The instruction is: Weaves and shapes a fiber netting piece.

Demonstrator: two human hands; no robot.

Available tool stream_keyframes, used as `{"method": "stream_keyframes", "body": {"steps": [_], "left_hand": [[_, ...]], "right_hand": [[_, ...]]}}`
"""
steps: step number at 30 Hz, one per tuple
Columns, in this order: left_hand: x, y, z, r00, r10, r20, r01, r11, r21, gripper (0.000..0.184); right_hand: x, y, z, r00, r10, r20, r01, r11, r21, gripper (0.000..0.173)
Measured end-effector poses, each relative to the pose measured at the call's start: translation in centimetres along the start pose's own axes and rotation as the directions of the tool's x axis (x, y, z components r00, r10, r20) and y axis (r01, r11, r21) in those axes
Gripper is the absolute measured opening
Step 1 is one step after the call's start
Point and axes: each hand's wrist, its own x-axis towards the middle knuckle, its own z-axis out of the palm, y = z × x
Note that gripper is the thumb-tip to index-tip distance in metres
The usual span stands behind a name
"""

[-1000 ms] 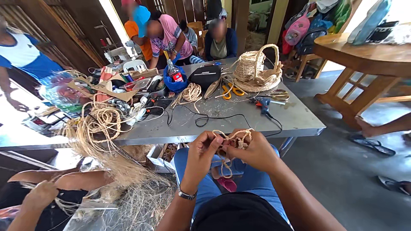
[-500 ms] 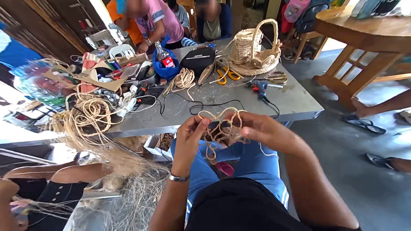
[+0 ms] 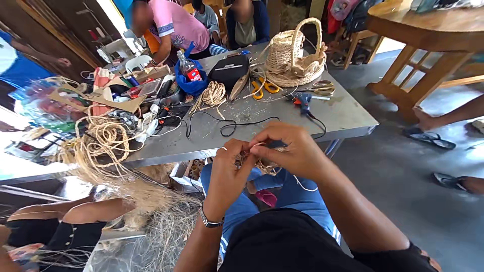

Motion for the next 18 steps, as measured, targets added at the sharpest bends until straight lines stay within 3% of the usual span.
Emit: {"method": "stream_keyframes", "body": {"steps": [7, 16, 18], "left_hand": [[-0.4, 0.7, -1.2, 0.999, -0.002, 0.049, 0.008, 0.992, -0.126, 0.021], [-0.6, 0.3, -0.7, 0.999, -0.028, 0.028, 0.03, 0.999, -0.043, 0.023], [-0.7, -0.1, -0.4, 0.997, -0.076, 0.034, 0.08, 0.986, -0.147, 0.027]], "right_hand": [[-0.1, -0.8, -0.3, 0.979, 0.189, -0.082, -0.176, 0.973, 0.151, 0.011], [-0.4, -0.8, -0.1, 0.97, 0.218, -0.105, -0.197, 0.963, 0.183, 0.011], [-0.7, -0.8, 0.1, 0.962, 0.247, -0.114, -0.222, 0.955, 0.195, 0.012]]}}
